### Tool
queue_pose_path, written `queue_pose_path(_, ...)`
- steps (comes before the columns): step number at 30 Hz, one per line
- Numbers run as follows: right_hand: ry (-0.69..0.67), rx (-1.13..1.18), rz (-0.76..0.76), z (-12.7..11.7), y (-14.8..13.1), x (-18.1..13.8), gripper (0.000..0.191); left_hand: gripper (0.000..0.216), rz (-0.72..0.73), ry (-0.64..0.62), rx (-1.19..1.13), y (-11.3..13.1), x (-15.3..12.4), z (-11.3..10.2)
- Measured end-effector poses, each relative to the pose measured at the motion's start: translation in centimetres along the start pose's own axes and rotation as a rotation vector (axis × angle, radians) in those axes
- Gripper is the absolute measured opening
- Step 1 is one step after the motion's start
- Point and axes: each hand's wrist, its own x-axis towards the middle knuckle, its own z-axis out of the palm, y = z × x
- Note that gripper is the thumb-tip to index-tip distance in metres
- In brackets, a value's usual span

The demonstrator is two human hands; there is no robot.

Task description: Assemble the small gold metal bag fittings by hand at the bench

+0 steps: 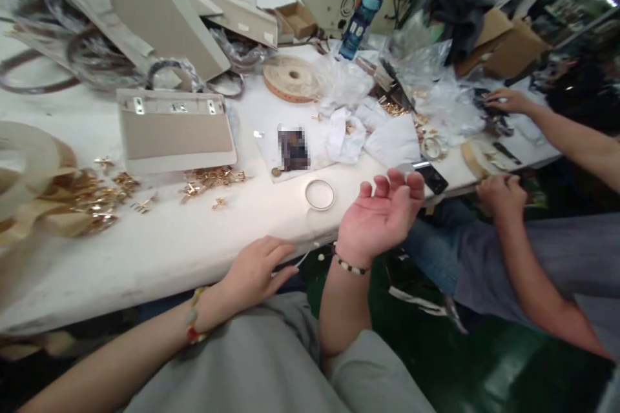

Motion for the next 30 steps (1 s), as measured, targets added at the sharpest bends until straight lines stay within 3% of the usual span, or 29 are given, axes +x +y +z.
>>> queue_pose_path(2,0.002,-0.081,-0.062,-2.1,0.9,0.2,0.022,0.028,-0.004,-0.15,0.07,0.6,-0.2,1.3)
queue_pose_path(4,-0.111,-0.253,-0.096,-4.1,2.3,-0.1,0.017,0.026,-0.068,-0.282,0.142,1.1,-0.6,2.7)
queue_pose_path(9,-0.769,-0.69,-0.23,-7.3,6.4,-1.4,0.022,0.024,-0.236,-0.466,0.283,1.2,-0.3,4.3)
queue_pose_path(12,-0.969,-0.839,-0.31,-7.7,8.3,-1.5,0.026,0.026,-0.202,-0.522,0.295,0.9,0.1,3.8)
queue_pose_path(18,-1.043,-0.955,-0.275,-8.3,7.6,-0.7,0.013,0.025,-0.193,-0.495,0.139,1.8,-0.9,-0.4)
queue_pose_path(22,-1.009,-0.856,-0.194,-11.5,4.2,0.3,0.012,0.027,-0.251,-0.46,0.016,1.1,-0.1,-5.0)
queue_pose_path(26,-0.978,-0.843,0.031,-16.3,0.7,0.7,0.017,0.029,-0.228,-0.486,-0.187,-2.0,4.1,-8.1)
queue_pose_path(30,-0.958,-0.88,0.413,-20.5,-0.1,-0.6,0.024,0.021,-0.165,-0.559,-0.186,-4.6,11.0,-7.4)
